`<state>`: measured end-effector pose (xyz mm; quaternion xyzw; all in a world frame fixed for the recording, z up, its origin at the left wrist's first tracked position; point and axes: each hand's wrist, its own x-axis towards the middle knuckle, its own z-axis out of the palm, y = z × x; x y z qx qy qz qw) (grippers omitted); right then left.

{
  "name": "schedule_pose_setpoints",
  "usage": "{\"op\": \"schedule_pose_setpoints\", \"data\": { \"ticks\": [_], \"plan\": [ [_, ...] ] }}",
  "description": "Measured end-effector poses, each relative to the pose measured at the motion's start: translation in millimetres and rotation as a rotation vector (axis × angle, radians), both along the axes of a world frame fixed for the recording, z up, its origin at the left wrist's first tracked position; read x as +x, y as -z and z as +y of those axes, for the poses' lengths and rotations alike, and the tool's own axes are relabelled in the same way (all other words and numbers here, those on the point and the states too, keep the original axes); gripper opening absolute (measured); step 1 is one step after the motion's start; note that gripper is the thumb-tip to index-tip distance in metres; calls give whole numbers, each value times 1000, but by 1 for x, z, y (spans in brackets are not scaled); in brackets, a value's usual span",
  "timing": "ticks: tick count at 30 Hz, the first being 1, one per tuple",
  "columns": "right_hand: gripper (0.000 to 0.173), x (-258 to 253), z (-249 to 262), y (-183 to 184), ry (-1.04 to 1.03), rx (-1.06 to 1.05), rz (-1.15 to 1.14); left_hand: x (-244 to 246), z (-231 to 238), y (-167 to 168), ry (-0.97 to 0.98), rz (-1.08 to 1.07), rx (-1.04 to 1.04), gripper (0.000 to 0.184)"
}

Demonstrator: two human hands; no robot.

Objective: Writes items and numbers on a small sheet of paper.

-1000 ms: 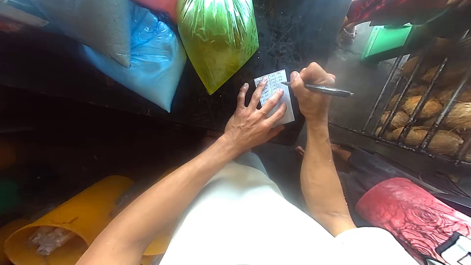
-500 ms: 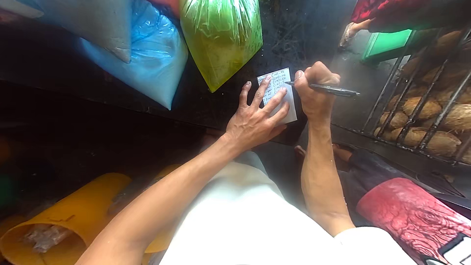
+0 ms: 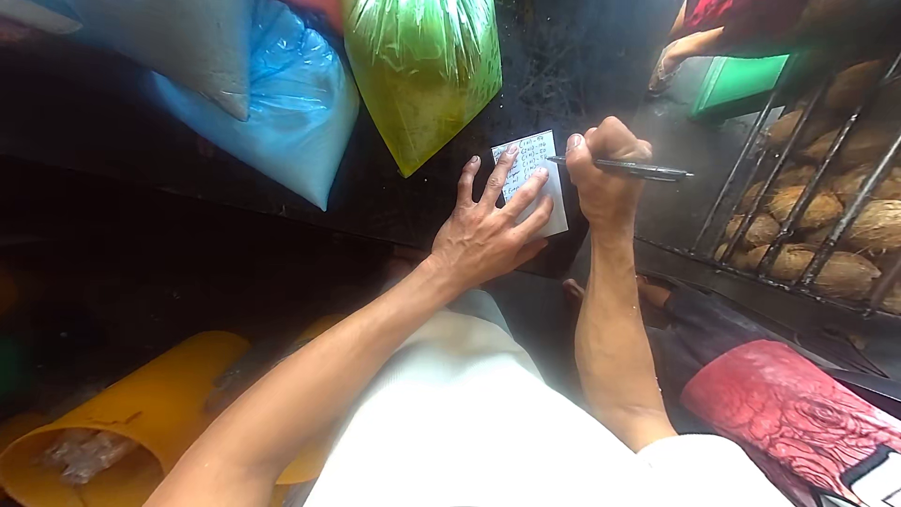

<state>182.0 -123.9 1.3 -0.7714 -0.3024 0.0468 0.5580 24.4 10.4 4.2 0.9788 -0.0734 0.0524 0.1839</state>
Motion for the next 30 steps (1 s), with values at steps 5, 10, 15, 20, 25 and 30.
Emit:
{"op": "schedule_pose_setpoints", "data": {
  "ticks": [5, 10, 15, 20, 25, 30],
  "plan": [
    [25, -3, -1, 2, 91, 192, 72, 0, 0, 0, 4, -7, -5, 51],
    [21, -5, -1, -6, 67, 60, 25, 1, 1, 0, -2, -3, -3, 51],
    [17, -3, -4, -5, 24, 43, 71, 0, 1, -2, -19, 7, -1, 51],
    [14, -6, -6, -7, -13, 54, 59, 0, 1, -2, -9, 10, 9, 51],
    [11, -8, -6, -1, -37, 81, 24, 1, 1, -1, 9, 15, 11, 52],
    [24, -7, -9, 1, -45, 68, 8, 0, 1, -1, 11, 0, 15, 51]
  ]
}}
